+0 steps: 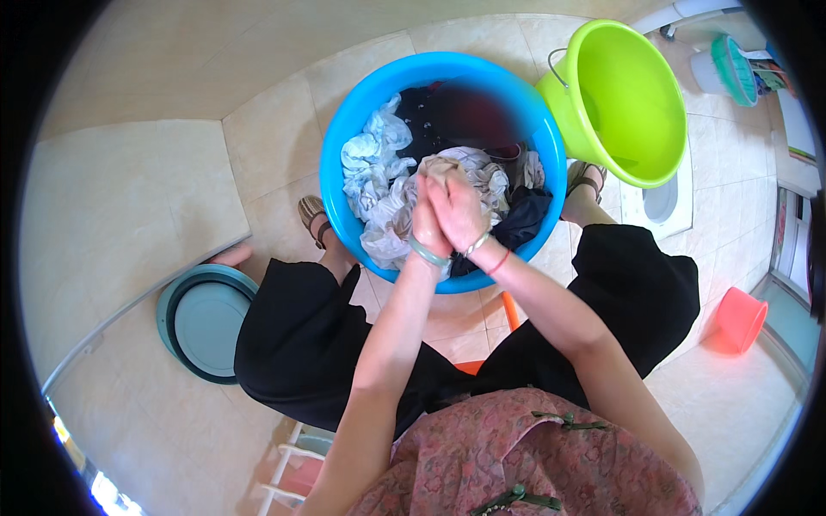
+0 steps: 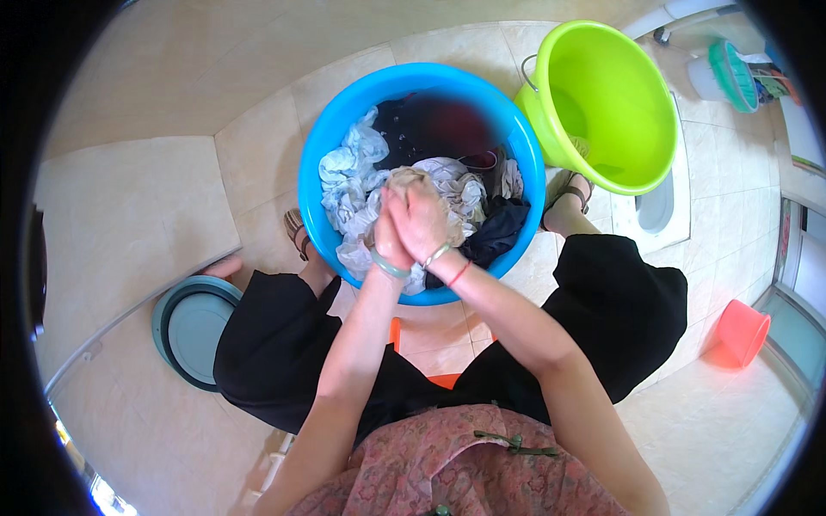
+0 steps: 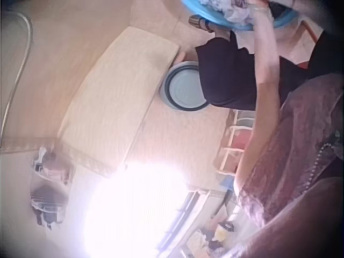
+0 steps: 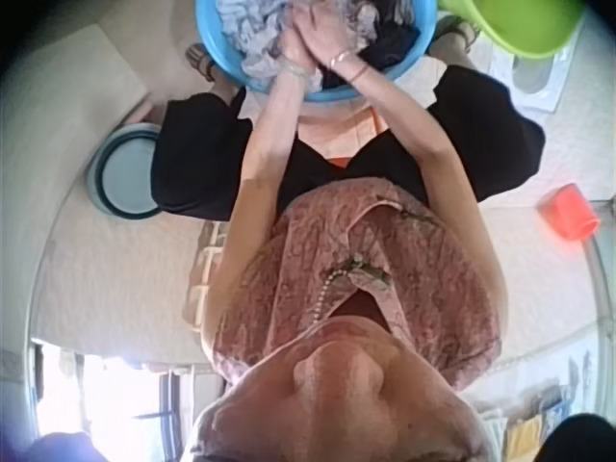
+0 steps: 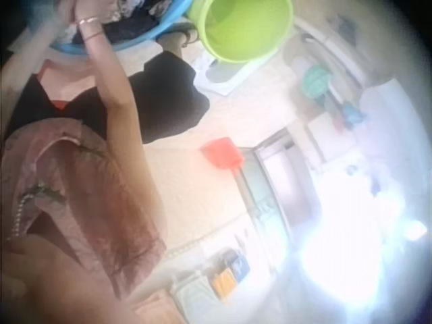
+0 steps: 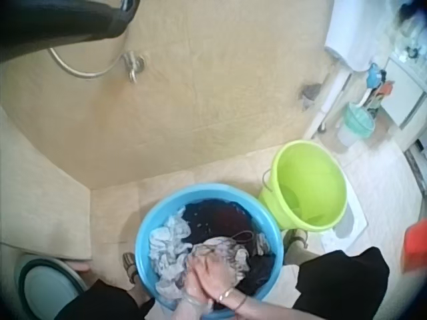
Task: The person moves an orange plastic stool and a green bucket to clear space, then sits on the stool. They proceed to hand-wash a load of mixed-color clothes in a blue basin filled with water, repeatedly submerging, scrubbing, and wringing the garments.
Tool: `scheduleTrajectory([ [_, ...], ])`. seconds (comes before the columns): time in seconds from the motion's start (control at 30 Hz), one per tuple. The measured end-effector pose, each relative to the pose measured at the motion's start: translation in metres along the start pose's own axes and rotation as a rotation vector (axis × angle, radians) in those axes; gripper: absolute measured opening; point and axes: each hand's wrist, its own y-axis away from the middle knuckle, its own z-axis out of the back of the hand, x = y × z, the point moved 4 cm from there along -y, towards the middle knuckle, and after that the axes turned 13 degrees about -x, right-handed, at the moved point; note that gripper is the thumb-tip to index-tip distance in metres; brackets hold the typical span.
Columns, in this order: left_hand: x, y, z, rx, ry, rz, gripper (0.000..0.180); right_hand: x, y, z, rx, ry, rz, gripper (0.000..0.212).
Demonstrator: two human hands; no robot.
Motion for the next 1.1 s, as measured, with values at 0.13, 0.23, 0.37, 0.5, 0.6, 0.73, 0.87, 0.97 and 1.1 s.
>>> scheduleTrajectory([
  [0.13,0.0,-0.026,0.025,0.254,0.153,0.069,0.051,-0.013,0.012,-0.013,0.138,-0.01,-0.185,0.031],
  [0.23,0.0,-0.005,-0.01,-0.021,0.052,0.065,0.063,-0.046,-0.043,-0.02,0.112,0.101,-0.243,0.028],
  [0.37,-0.038,-0.013,-0.023,0.004,-0.043,-0.002,0.065,-0.108,-0.107,-0.025,-0.033,-0.113,-0.331,0.026],
  [0.5,-0.077,-0.088,0.005,-0.104,-0.048,-0.176,0.049,-0.141,-0.115,-0.034,0.051,0.096,-0.36,0.035],
  [0.6,-0.07,-0.132,0.026,-0.297,-0.333,-0.408,0.039,-0.146,-0.096,-0.051,-0.033,0.039,-0.337,0.043],
  [0.73,-0.052,-0.171,0.06,-0.436,-0.441,-0.541,0.032,-0.164,-0.083,-0.074,0.117,0.484,-0.256,0.045],
  [0.87,-0.053,-0.194,0.07,-0.506,-0.654,-0.545,0.033,-0.179,-0.088,-0.084,0.217,0.668,-0.326,0.043],
  [0.97,-0.066,-0.212,0.077,-0.607,-1.152,-0.776,0.027,-0.173,-0.098,-0.095,0.323,0.716,-0.477,0.04],
  [1.1,-0.074,-0.211,0.067,-0.447,-0.891,-0.642,0.038,-0.165,-0.112,-0.094,0.315,0.638,-0.547,0.037],
])
